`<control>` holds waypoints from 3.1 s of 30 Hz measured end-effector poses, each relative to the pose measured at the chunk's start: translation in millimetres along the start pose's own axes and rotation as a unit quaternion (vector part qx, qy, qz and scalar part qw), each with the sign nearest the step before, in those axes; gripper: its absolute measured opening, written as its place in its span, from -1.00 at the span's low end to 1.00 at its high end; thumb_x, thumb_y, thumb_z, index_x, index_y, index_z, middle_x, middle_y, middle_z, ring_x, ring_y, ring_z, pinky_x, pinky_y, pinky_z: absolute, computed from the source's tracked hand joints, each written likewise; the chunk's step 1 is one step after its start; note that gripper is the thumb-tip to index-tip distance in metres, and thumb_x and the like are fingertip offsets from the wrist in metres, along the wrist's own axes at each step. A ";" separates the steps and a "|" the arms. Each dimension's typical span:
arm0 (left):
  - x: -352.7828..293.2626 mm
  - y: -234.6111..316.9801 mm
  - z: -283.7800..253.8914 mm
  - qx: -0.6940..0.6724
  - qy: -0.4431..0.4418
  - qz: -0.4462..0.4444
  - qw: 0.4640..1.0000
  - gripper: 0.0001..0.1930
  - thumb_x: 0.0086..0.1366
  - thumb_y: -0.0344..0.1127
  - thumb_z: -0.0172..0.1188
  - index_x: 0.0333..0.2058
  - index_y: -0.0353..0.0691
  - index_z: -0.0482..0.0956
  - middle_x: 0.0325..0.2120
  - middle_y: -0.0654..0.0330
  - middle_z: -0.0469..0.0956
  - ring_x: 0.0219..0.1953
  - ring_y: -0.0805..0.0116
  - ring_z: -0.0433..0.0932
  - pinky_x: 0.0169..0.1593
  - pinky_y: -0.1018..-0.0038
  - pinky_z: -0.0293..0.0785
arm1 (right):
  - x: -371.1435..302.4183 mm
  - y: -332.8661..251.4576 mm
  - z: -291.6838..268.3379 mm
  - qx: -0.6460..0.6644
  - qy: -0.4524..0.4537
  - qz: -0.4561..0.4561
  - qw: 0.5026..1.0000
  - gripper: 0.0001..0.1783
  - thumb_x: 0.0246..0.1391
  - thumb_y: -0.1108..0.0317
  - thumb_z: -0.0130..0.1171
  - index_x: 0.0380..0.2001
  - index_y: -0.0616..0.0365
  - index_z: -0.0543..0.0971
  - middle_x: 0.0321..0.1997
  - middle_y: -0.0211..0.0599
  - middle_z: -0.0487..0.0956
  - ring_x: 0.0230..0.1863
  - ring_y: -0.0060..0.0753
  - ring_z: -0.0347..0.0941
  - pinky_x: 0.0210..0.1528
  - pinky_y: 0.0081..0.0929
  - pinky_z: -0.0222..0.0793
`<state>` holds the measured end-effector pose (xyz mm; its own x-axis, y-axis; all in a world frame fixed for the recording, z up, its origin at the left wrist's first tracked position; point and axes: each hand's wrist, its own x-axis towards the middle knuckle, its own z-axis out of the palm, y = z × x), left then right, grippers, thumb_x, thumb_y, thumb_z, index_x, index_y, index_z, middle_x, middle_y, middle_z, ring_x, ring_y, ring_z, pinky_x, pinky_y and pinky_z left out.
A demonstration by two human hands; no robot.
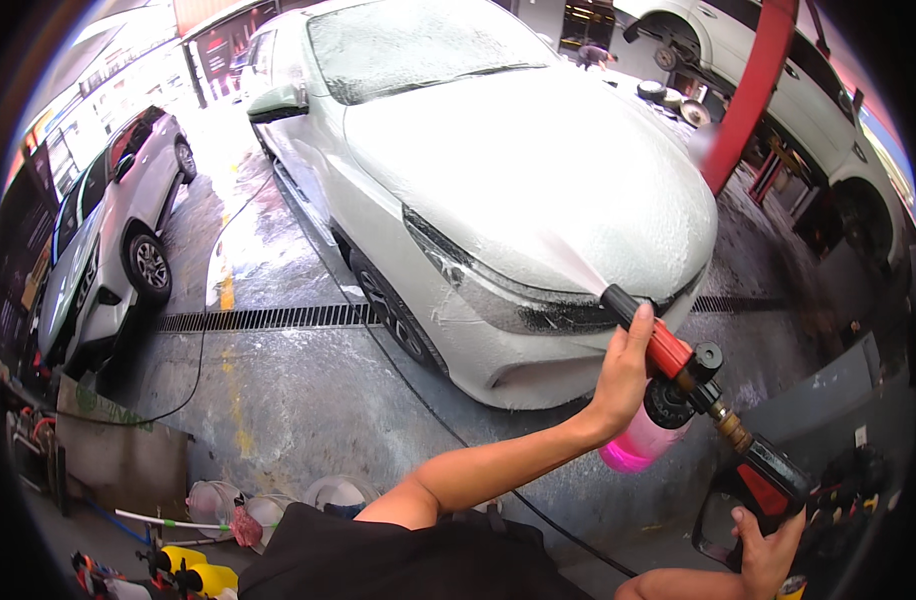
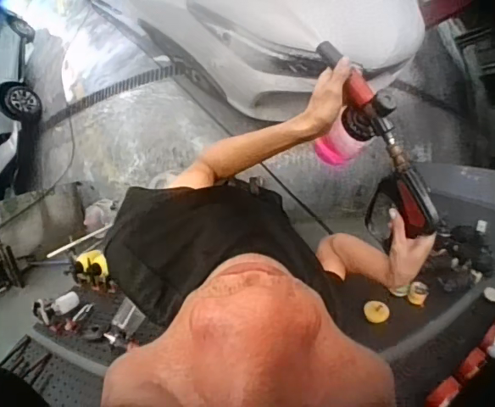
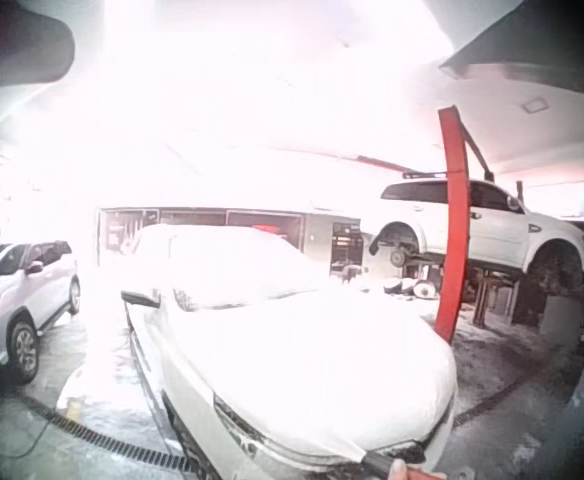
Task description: The person prepares a pressure washer with pink soap, then sprays foam onto a white SUV. They walk around the vehicle to cover all sides, then use a wash mitt to scrub the hood and windshield.
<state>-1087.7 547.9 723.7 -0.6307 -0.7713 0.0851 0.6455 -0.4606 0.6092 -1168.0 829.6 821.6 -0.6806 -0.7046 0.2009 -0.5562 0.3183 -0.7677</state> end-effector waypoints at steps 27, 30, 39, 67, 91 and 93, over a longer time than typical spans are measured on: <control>-79.4 -73.2 -69.0 0.105 0.120 -0.022 0.987 -0.55 0.54 0.13 -0.10 -0.08 -0.20 0.34 -0.34 0.07 0.62 -0.26 0.40 0.61 -0.06 0.47 0.48 | -31.9 83.9 29.1 0.077 -0.127 0.137 0.980 -0.40 0.00 0.46 0.49 0.10 0.31 0.46 -0.18 -0.22 0.61 -0.38 -0.46 0.50 -0.30 -0.44 0.46; -106.2 -107.6 -92.5 -0.038 0.121 -0.101 0.987 -0.56 0.52 0.14 -0.06 -0.09 -0.19 0.36 -0.32 0.11 0.60 -0.22 0.37 0.61 -0.03 0.43 0.49 | -47.6 75.0 30.2 0.010 -0.146 0.171 0.974 -0.40 -0.02 0.41 0.52 0.06 0.31 0.47 -0.17 -0.22 0.61 -0.31 -0.40 0.51 -0.24 -0.37 0.48; -97.7 -77.5 -169.4 -0.081 0.098 -0.200 0.972 -0.59 0.51 0.13 -0.05 -0.15 -0.14 0.40 -0.37 0.33 0.41 -0.32 0.50 0.47 -0.09 0.48 0.46 | -72.9 18.5 94.1 0.009 -0.182 0.185 0.966 -0.47 0.02 0.45 0.47 0.05 0.30 0.48 -0.23 -0.24 0.62 -0.38 -0.46 0.51 -0.30 -0.43 0.46; 47.4 346.3 -439.2 0.108 0.128 0.057 0.984 -0.48 0.45 0.17 0.01 -0.16 -0.29 0.48 -0.41 0.27 0.46 -0.36 0.44 0.49 -0.14 0.47 0.44 | -10.1 -209.6 531.2 0.246 -0.196 0.049 0.948 -0.60 -0.02 0.62 0.33 -0.07 0.36 0.51 -0.41 -0.29 0.55 -0.54 -0.54 0.47 -0.52 -0.54 0.46; 78.1 824.4 -753.5 0.305 0.074 0.152 0.937 -0.33 0.55 0.18 -0.22 0.29 -0.33 0.25 0.21 -0.01 0.46 0.24 0.17 0.44 0.24 0.28 0.32 | 81.9 -567.9 926.6 0.326 -0.169 -0.107 0.924 -0.72 0.03 0.61 0.29 -0.15 0.38 0.52 -0.45 -0.30 0.54 -0.59 -0.57 0.41 -0.54 -0.57 0.36; 42.4 853.7 -800.4 0.290 0.102 0.108 0.945 -0.42 0.56 0.12 -0.19 0.20 -0.29 0.33 0.14 0.02 0.51 0.12 0.22 0.55 0.14 0.35 0.41 | 74.6 -599.0 972.7 0.344 -0.153 -0.109 0.920 -0.75 0.05 0.61 0.28 -0.18 0.38 0.52 -0.45 -0.30 0.53 -0.60 -0.58 0.41 -0.53 -0.57 0.36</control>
<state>-218.6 -229.5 616.3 -0.3769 -0.9159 0.1380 0.3675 -0.0111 0.9300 -421.7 -30.5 704.6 -0.3638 -0.8834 0.2953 -0.1590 -0.2535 -0.9542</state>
